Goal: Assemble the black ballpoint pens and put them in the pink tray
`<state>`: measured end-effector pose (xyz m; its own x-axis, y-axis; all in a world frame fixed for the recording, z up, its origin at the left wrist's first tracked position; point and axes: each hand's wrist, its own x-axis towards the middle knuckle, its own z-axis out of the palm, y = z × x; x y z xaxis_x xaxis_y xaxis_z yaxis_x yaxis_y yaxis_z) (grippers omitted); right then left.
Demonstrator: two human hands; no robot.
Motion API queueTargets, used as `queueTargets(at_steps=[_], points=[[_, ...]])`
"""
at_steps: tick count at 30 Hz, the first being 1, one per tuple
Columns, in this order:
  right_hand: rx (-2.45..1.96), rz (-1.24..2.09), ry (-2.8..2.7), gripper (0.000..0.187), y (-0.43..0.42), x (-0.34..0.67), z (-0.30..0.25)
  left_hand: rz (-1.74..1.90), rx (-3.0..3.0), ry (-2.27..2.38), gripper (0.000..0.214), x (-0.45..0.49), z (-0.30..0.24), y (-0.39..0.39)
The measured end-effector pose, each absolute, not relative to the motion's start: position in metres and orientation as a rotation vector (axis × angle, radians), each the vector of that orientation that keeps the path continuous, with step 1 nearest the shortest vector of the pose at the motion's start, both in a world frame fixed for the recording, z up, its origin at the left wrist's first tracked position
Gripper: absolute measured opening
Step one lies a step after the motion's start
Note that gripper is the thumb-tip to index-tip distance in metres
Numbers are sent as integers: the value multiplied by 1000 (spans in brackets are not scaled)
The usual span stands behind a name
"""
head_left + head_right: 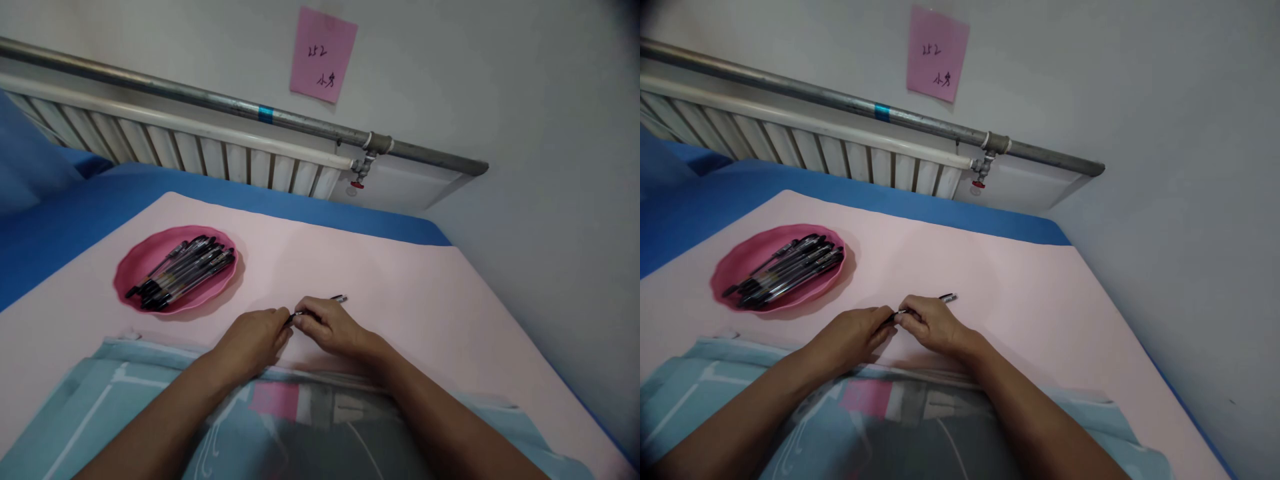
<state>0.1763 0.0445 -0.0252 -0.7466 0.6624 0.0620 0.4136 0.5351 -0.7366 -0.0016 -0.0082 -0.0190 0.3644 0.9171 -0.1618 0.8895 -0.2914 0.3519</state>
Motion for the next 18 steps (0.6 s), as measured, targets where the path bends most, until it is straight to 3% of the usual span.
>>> queueTargets(at_steps=[18], points=[[-902,1128,-2380,19,45,177,-25,151,2254,1598,28,0,-12,-9]])
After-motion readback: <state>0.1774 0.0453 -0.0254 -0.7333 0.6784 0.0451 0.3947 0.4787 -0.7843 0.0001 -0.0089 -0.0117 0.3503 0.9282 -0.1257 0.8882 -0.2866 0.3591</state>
